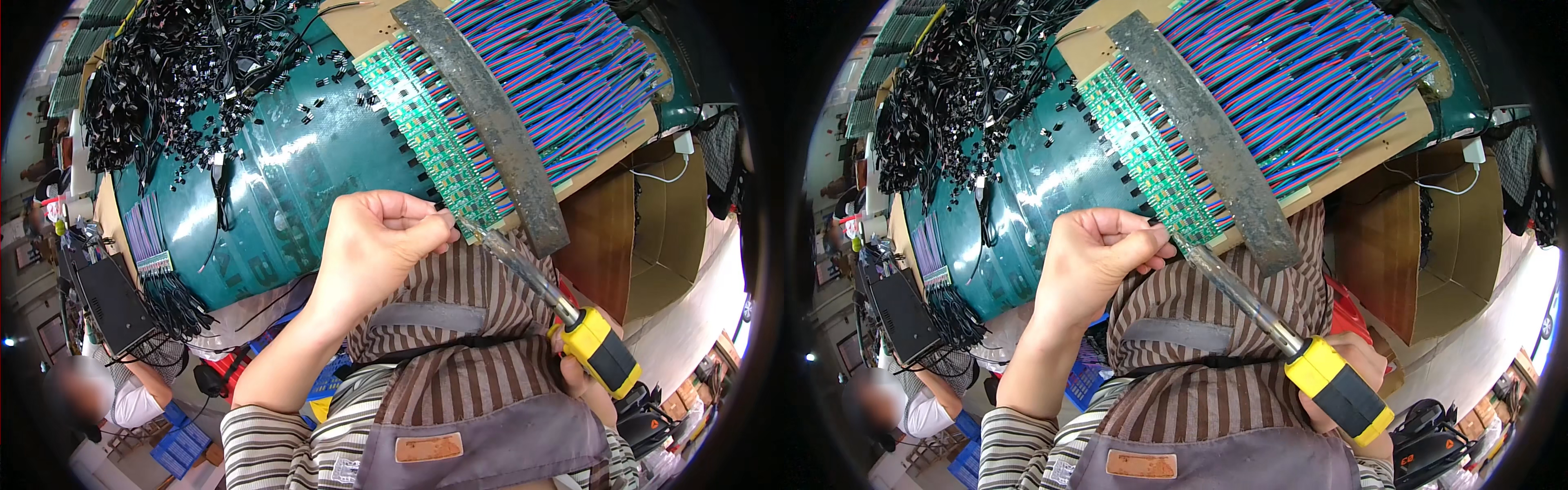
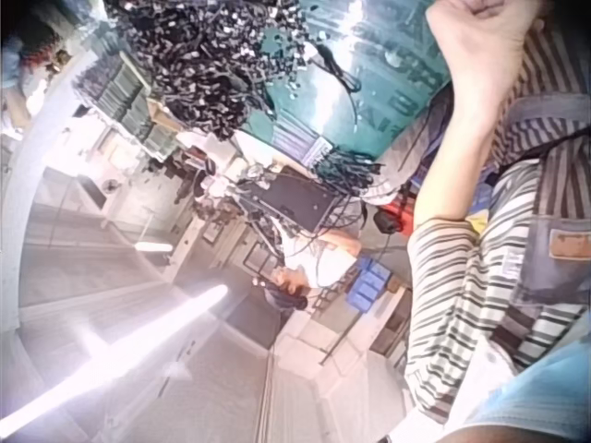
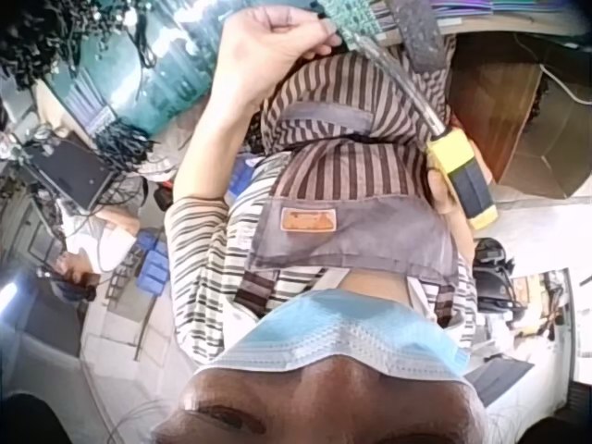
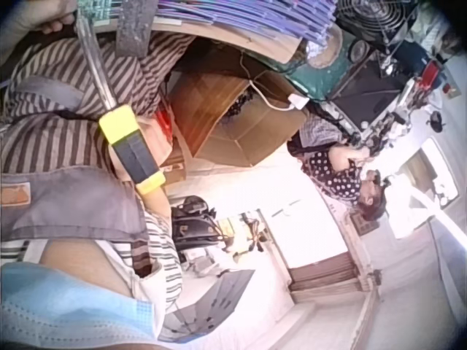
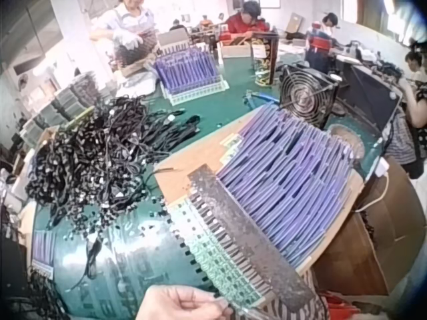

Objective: The person solders wires onto a circuit board using a soldering iron, then assembles cable harnesses with electronic components.

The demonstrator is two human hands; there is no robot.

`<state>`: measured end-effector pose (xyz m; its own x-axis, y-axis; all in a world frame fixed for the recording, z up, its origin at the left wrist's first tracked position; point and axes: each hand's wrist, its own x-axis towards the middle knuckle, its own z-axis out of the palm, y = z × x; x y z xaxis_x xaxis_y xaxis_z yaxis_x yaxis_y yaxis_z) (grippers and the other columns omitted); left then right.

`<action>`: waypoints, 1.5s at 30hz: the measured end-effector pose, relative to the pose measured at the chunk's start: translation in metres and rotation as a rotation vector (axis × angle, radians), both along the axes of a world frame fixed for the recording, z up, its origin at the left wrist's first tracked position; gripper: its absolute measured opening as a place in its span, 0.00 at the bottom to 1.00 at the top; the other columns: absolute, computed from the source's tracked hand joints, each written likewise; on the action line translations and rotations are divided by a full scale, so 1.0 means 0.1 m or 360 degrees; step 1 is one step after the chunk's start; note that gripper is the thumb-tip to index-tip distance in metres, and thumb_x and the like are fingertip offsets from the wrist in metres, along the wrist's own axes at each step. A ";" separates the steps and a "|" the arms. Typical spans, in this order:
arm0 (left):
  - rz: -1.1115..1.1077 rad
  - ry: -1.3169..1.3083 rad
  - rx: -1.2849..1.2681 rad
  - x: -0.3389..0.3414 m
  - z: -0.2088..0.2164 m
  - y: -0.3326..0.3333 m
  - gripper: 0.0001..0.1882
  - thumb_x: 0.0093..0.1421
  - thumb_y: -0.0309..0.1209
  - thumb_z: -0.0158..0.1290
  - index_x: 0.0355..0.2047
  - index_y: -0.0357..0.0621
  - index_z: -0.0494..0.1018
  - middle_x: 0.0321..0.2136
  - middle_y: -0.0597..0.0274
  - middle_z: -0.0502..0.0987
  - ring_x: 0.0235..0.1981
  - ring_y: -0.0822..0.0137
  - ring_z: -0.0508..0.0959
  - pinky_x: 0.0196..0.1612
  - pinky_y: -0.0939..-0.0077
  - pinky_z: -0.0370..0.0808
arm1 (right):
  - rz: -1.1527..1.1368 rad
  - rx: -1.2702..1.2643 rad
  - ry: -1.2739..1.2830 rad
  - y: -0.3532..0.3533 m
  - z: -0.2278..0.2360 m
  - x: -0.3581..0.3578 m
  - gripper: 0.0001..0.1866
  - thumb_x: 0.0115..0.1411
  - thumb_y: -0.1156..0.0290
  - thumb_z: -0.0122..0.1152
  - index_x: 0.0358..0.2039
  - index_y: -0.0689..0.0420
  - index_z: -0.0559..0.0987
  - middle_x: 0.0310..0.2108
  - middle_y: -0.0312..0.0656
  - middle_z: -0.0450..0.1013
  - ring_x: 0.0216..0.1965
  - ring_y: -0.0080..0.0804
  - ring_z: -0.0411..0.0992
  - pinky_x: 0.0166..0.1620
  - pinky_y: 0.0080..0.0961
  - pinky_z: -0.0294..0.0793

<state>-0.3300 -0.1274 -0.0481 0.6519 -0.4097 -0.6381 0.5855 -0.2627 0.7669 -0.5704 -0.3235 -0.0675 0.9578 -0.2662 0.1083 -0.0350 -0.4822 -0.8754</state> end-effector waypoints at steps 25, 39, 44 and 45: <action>0.0086 -0.1432 0.0806 0.75 -0.04 0.40 0.12 0.47 0.27 0.65 0.32 0.33 0.80 0.22 0.62 0.80 0.22 0.76 0.73 0.29 0.82 0.72 | -0.0276 0.0220 0.0138 0.03 -0.01 -0.07 0.18 0.55 0.55 0.55 0.27 0.59 0.80 0.26 0.40 0.75 0.31 0.42 0.75 0.40 0.34 0.76; -0.0093 -0.0808 0.0404 0.42 0.03 0.35 0.09 0.59 0.25 0.58 0.37 0.30 0.78 0.29 0.60 0.81 0.31 0.76 0.79 0.39 0.85 0.73 | -0.0220 0.0206 0.0314 0.02 0.07 0.00 0.21 0.47 0.55 0.62 0.28 0.64 0.76 0.28 0.49 0.75 0.27 0.41 0.75 0.32 0.29 0.75; -0.0155 -0.0327 0.0097 0.00 0.10 0.28 0.09 0.59 0.22 0.57 0.40 0.28 0.78 0.33 0.56 0.81 0.34 0.72 0.80 0.42 0.81 0.76 | -0.0142 0.0135 0.0277 -0.03 0.03 -0.04 0.21 0.47 0.55 0.62 0.28 0.64 0.76 0.28 0.49 0.75 0.27 0.42 0.75 0.32 0.29 0.75; -0.0131 -0.0223 0.0040 -0.06 0.11 0.25 0.09 0.59 0.22 0.57 0.40 0.29 0.77 0.34 0.55 0.81 0.35 0.71 0.81 0.43 0.81 0.76 | -0.0164 0.0116 0.0287 -0.03 0.03 -0.06 0.21 0.47 0.55 0.62 0.29 0.64 0.77 0.28 0.48 0.75 0.28 0.42 0.75 0.33 0.30 0.75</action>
<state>-0.3363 -0.1021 -0.0368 0.7001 -0.4505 -0.5540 0.4488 -0.3258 0.8321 -0.5760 -0.3269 -0.0647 0.9273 -0.3644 -0.0856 -0.2400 -0.4035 -0.8829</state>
